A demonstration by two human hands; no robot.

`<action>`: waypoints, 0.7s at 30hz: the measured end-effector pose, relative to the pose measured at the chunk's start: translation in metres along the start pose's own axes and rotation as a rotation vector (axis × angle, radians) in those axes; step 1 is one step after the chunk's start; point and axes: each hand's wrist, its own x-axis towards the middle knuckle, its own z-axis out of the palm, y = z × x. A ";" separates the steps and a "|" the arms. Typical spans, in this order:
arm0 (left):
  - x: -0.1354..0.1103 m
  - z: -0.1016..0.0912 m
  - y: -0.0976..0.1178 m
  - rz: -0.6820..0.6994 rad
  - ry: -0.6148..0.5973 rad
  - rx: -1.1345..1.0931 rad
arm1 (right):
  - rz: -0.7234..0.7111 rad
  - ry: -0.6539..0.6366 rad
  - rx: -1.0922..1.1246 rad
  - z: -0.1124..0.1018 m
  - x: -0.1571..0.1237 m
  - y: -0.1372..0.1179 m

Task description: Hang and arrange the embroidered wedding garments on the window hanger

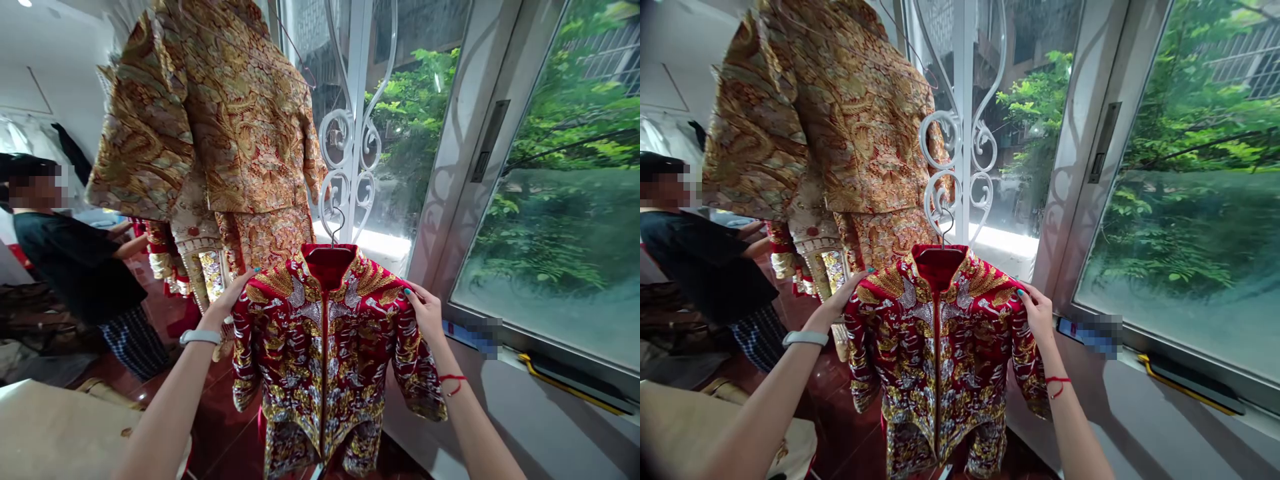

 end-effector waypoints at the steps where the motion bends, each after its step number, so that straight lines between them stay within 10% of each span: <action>1: -0.002 0.000 0.001 -0.009 -0.013 -0.017 | -0.006 0.014 0.004 0.000 0.001 0.000; 7: -0.007 -0.002 0.037 0.084 0.163 -0.024 | -0.043 0.018 0.009 0.000 0.030 -0.009; 13: -0.071 0.019 0.036 0.435 0.618 0.166 | -0.061 -0.065 -0.014 0.004 0.039 0.002; 21: -0.111 0.014 0.009 0.383 0.547 0.239 | 0.034 -0.123 -0.025 -0.009 0.014 0.035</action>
